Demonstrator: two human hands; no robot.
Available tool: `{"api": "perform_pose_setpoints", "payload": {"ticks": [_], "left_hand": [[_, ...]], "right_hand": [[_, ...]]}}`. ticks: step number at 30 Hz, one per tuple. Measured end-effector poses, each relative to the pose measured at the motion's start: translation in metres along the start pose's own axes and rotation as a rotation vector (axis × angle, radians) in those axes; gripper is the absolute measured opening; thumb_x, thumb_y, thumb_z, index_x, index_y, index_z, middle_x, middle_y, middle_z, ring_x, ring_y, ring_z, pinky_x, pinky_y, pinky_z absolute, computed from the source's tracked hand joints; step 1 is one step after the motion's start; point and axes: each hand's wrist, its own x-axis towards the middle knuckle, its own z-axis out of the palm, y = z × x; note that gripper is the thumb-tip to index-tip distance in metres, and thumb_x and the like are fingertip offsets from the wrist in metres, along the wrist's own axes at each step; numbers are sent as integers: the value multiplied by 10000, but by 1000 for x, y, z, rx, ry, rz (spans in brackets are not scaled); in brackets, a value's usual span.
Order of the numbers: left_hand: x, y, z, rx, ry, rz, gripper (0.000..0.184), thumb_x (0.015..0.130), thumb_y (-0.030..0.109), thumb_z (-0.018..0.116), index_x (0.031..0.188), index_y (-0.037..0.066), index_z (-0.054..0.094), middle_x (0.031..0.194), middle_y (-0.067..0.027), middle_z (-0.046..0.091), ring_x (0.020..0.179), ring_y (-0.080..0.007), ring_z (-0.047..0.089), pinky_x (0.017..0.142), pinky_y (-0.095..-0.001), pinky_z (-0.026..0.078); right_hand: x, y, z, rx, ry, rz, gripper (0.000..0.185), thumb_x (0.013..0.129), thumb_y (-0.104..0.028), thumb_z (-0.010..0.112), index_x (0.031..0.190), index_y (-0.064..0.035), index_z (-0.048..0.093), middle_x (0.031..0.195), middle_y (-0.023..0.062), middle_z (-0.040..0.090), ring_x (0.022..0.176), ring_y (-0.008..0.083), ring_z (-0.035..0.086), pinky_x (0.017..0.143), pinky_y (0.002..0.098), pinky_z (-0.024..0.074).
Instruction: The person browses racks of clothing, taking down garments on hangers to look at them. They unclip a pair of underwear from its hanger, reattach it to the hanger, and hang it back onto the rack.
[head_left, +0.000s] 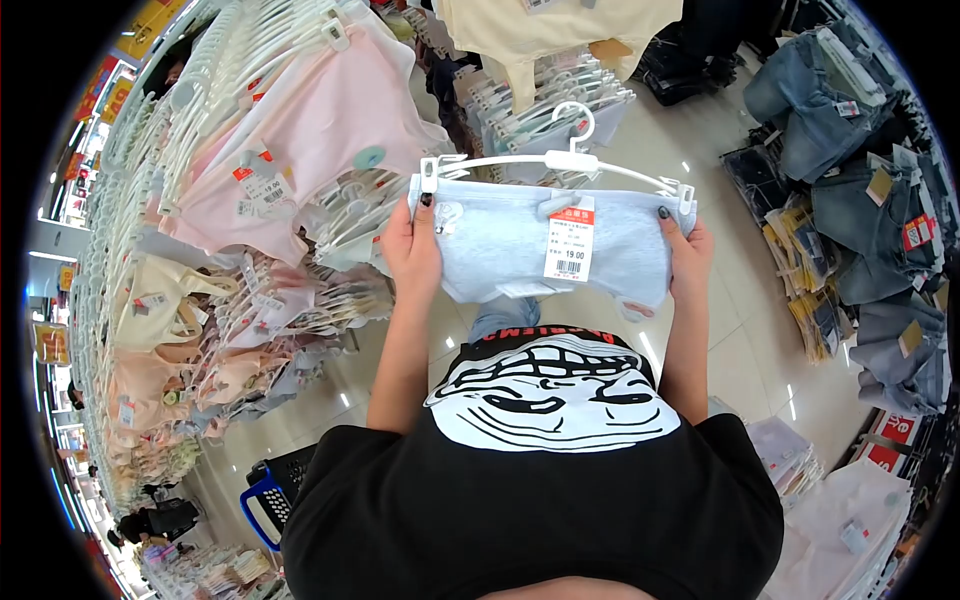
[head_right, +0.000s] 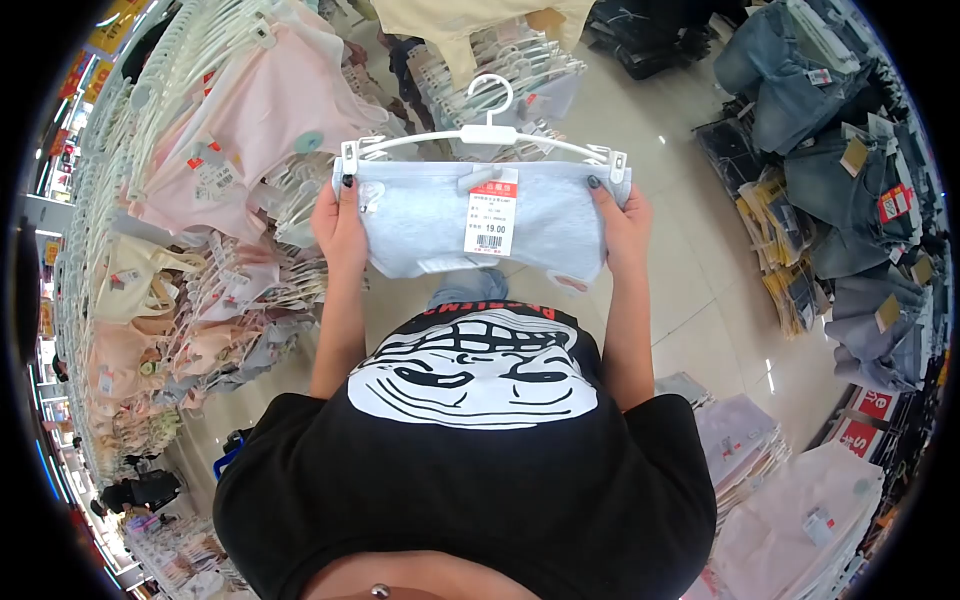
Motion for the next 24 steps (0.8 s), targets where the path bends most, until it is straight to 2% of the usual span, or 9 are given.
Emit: {"api": "perform_pose_setpoints", "payload": {"ticks": [8,10,14,17,22,24], "left_hand": [[8,2,8,-85,-49,-99,231,873,189,467,929,-18,553,738,42,513,644,-15,405,568,-160,343],[8,1,9,-116,-71,-129,235,873,196,469,925,-16,555,736,40,518,633,-15,408,560,-161,345],[7,-2,9,-148,-85,-102,230,871,195,473,921,-13,555,753,40,521,649,-16,414,575,-161,348],[5,4,8,-124,-68,-67,222,869,191,475,920,-10,555,776,41,519,685,-18,416,609,-161,344],[6,11,4,38,-78,143,206,869,179,473,903,-7,554,793,51,506,732,-31,405,642,-167,325],[5,8,2,47,-26,72,201,865,171,473,897,-12,551,781,40,509,722,-44,412,643,-172,327]], "right_hand": [[0,-9,-4,92,-32,35,190,790,-126,582,914,16,563,808,37,592,690,73,527,622,203,417],[-1,-10,-7,104,-21,21,177,778,-97,566,913,18,563,808,39,591,694,74,527,628,205,416],[-1,-7,-21,113,-62,16,206,724,-31,511,917,24,559,816,45,589,698,83,529,646,217,413],[6,4,-36,28,-175,10,262,679,-15,480,926,29,555,826,43,590,713,89,530,680,222,408],[7,9,-24,-82,-153,-17,263,696,11,475,948,28,549,853,42,589,781,93,527,728,223,394],[7,10,-17,-98,-140,-37,249,724,11,474,962,23,546,875,43,586,811,96,525,743,228,393]]}}
